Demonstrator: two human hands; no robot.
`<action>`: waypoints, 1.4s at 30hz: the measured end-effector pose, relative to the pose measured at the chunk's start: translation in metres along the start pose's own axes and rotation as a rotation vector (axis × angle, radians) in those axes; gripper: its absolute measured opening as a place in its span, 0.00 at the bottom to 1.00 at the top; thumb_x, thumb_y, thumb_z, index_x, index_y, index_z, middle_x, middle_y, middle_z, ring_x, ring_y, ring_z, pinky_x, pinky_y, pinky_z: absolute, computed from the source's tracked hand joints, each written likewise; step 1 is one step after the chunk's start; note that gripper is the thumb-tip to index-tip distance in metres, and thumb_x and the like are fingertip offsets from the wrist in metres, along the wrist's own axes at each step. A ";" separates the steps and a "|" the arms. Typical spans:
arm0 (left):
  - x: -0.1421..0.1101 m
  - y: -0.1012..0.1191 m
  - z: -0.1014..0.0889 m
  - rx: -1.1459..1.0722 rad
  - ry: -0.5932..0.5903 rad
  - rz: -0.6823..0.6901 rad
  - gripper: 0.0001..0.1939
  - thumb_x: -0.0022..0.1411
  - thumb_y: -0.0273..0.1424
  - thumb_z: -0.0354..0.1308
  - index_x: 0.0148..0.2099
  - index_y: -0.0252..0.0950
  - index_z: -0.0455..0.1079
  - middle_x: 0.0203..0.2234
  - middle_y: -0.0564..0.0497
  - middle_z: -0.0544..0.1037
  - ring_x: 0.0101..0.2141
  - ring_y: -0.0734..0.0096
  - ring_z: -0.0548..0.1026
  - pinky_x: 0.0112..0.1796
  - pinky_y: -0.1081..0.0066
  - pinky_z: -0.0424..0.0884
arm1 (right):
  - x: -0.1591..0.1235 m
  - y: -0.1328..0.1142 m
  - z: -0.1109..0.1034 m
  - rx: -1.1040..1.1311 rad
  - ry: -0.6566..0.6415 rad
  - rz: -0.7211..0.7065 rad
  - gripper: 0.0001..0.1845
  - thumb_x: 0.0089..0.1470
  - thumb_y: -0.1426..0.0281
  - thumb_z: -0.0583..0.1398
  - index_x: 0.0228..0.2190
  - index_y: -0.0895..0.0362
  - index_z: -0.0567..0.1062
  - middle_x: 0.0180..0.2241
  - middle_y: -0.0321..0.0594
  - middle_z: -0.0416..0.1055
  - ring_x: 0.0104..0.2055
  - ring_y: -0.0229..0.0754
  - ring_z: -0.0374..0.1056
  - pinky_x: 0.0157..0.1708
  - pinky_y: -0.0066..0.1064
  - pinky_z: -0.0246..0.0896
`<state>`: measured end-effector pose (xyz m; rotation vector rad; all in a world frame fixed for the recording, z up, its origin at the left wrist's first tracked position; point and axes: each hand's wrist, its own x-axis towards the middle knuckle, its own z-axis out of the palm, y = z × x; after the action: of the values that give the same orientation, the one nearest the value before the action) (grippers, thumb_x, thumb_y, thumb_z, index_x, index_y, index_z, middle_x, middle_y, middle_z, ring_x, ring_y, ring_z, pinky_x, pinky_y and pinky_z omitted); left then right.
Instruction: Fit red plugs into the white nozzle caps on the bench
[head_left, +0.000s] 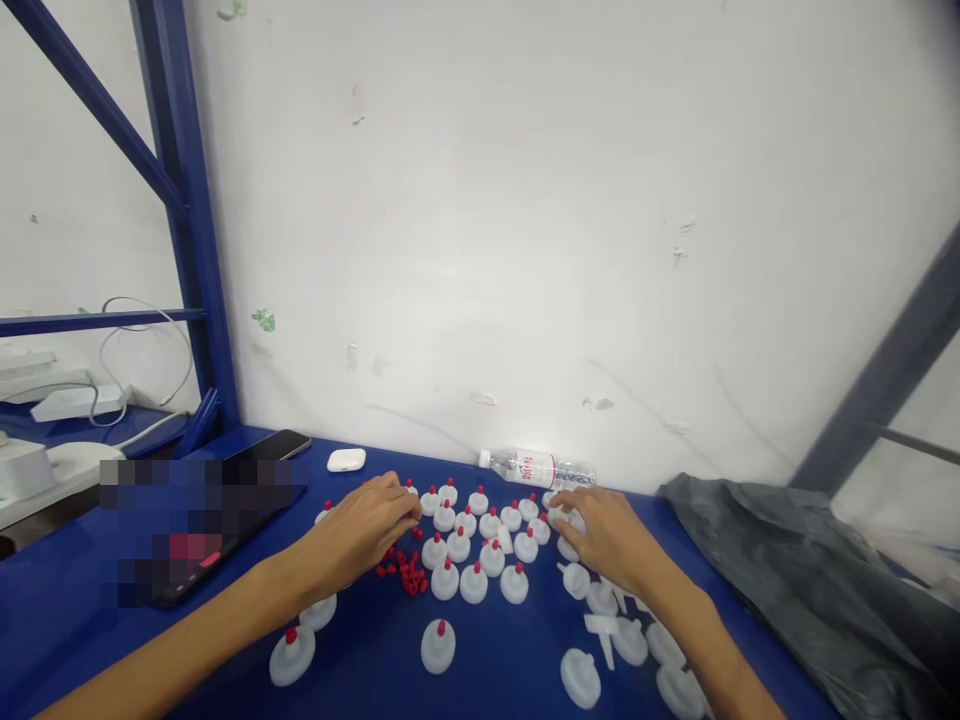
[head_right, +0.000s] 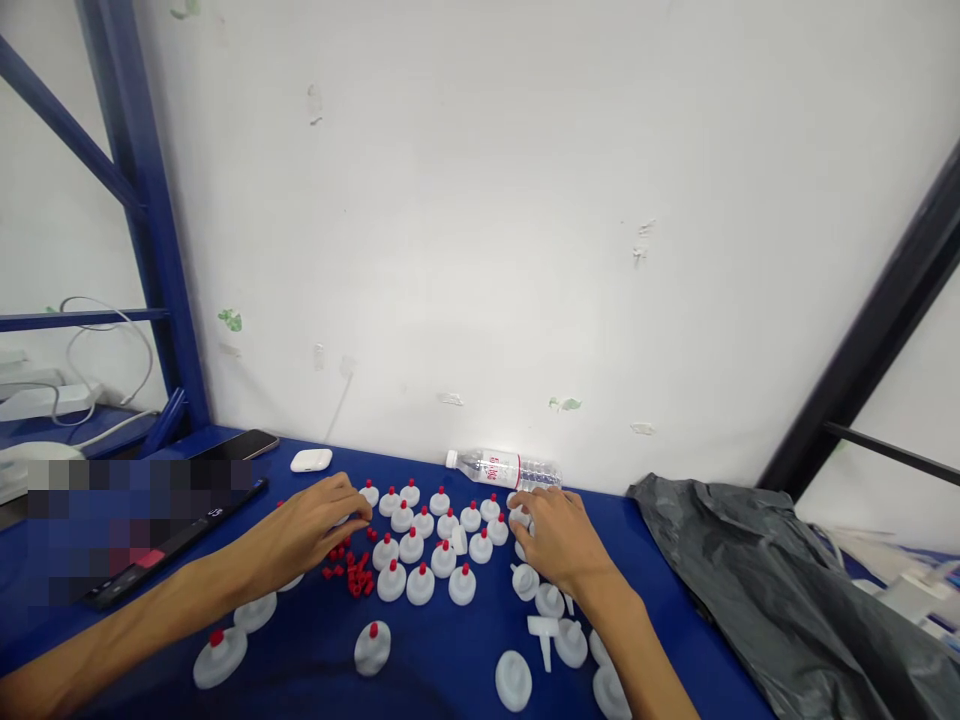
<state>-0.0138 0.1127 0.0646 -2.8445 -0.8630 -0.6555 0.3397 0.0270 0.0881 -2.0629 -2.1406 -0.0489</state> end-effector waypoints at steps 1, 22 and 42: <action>0.000 0.000 0.000 0.013 0.021 0.018 0.08 0.74 0.21 0.56 0.45 0.39 0.75 0.38 0.51 0.81 0.40 0.61 0.75 0.40 0.65 0.72 | 0.000 0.001 0.000 -0.007 0.010 0.014 0.14 0.69 0.69 0.60 0.53 0.53 0.80 0.50 0.44 0.80 0.57 0.52 0.73 0.61 0.49 0.60; 0.000 0.008 -0.008 0.122 0.151 0.207 0.12 0.78 0.23 0.49 0.48 0.39 0.74 0.42 0.50 0.82 0.39 0.60 0.75 0.43 0.61 0.72 | -0.008 -0.034 0.000 0.244 0.162 -0.206 0.12 0.72 0.61 0.58 0.48 0.48 0.81 0.44 0.37 0.81 0.52 0.48 0.73 0.57 0.40 0.63; 0.000 0.010 -0.004 0.080 0.125 0.180 0.13 0.79 0.25 0.48 0.47 0.39 0.75 0.40 0.50 0.82 0.39 0.61 0.74 0.43 0.62 0.70 | -0.003 -0.032 0.025 0.164 0.134 -0.289 0.13 0.57 0.68 0.74 0.42 0.53 0.79 0.40 0.38 0.78 0.49 0.50 0.73 0.58 0.46 0.61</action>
<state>-0.0102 0.1034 0.0685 -2.7347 -0.5929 -0.7472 0.3057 0.0263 0.0663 -1.6048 -2.2581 -0.0440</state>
